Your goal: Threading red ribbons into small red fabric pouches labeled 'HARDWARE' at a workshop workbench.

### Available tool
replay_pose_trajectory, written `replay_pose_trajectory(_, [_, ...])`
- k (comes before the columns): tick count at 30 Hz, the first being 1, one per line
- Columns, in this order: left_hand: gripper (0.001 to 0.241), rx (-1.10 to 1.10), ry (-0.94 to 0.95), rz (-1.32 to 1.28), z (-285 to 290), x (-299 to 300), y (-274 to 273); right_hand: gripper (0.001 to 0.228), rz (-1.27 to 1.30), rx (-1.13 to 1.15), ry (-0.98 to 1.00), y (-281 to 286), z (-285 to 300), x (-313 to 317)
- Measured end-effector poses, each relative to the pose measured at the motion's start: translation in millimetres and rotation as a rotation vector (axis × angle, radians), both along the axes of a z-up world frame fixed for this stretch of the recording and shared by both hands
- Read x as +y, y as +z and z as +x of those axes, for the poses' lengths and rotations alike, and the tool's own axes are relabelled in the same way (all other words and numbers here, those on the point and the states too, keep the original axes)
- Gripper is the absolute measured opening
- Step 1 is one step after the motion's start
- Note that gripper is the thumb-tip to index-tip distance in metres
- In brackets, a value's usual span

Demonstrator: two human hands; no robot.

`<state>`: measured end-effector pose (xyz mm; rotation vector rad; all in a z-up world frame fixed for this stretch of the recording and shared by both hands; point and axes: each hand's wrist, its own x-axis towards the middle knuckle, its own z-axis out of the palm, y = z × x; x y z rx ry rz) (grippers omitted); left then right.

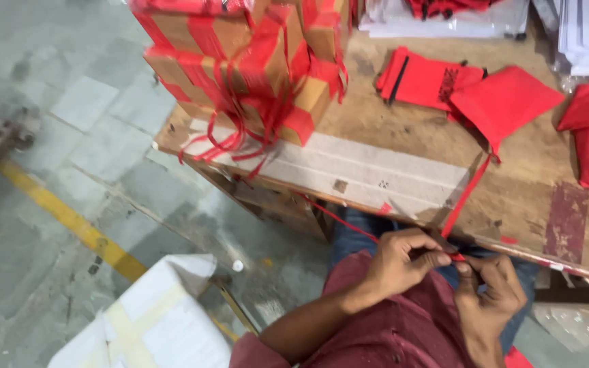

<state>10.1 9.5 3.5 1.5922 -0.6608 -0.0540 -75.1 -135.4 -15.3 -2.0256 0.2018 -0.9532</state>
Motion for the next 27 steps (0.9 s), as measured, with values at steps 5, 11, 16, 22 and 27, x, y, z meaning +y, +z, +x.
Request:
replay_pose_trajectory(5, [0.016, -0.017, -0.015, -0.063, -10.1, -1.8, 3.7, 0.012, -0.015, 0.04, -0.026, 10.6, -6.1, 2.3])
replay_pose_trajectory(11, [0.014, -0.028, 0.034, -0.03, -8.7, -5.7, 2.2, 0.013, 0.016, 0.032, -0.014, 15.6, -6.7, 4.3])
replay_pose_trajectory(16, [0.008, -0.035, 0.08, 0.001, -7.2, -10.1, -5.2, 0.013, 0.043, -0.013, -0.005, 13.2, -8.9, 6.7])
replay_pose_trajectory(22, [0.006, -0.089, 0.105, -0.039, -8.5, -12.1, -3.4, 0.016, 0.001, -0.076, -0.026, 6.8, -12.4, 2.8])
replay_pose_trajectory(27, [0.009, -0.069, 0.144, -0.019, -5.5, -9.2, 0.8, 0.014, -0.056, -0.073, -0.063, 1.1, -14.7, -3.2])
